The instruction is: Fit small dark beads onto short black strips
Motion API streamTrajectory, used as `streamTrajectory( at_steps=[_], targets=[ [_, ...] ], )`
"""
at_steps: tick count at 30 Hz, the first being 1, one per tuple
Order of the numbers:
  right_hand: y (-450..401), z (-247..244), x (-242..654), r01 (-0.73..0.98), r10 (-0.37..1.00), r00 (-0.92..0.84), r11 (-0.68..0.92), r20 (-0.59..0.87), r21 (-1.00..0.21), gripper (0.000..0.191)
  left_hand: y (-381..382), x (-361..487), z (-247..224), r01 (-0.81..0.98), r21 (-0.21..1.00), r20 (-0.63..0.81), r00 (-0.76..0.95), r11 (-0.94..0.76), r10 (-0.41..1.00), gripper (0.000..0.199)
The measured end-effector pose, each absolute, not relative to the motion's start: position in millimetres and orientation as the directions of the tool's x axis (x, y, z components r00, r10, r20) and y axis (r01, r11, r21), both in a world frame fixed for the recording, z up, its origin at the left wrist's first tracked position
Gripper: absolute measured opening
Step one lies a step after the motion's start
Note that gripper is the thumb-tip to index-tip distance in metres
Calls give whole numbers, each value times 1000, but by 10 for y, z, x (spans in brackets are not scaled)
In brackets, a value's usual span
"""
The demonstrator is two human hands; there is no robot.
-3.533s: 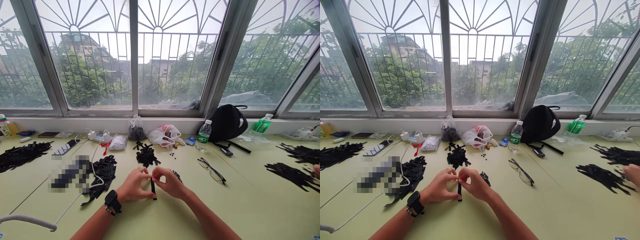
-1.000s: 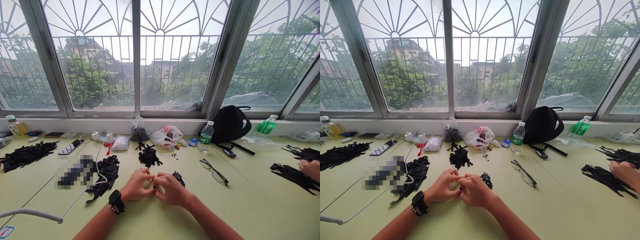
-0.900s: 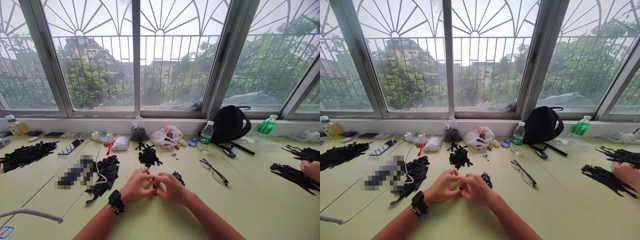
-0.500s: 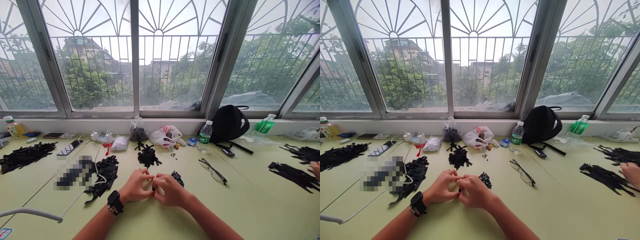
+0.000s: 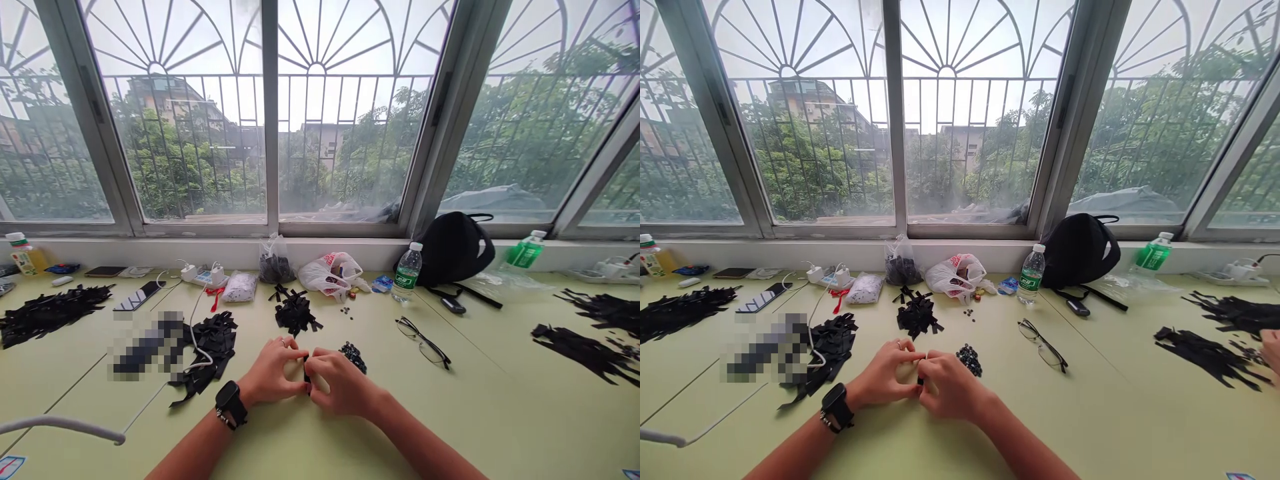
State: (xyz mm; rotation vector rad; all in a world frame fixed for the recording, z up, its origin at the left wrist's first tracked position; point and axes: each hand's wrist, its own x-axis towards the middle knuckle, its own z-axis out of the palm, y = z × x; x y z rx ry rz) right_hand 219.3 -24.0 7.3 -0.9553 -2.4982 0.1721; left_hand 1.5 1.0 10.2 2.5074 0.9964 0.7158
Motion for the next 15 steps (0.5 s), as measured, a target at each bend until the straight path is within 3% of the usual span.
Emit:
streamTrajectory(
  at_steps=[15],
  targets=[
    [-256,94,2181,604,691,-629,722,355,-337,17,10,20,97,538,487,327,618,-688,715,39]
  ],
)
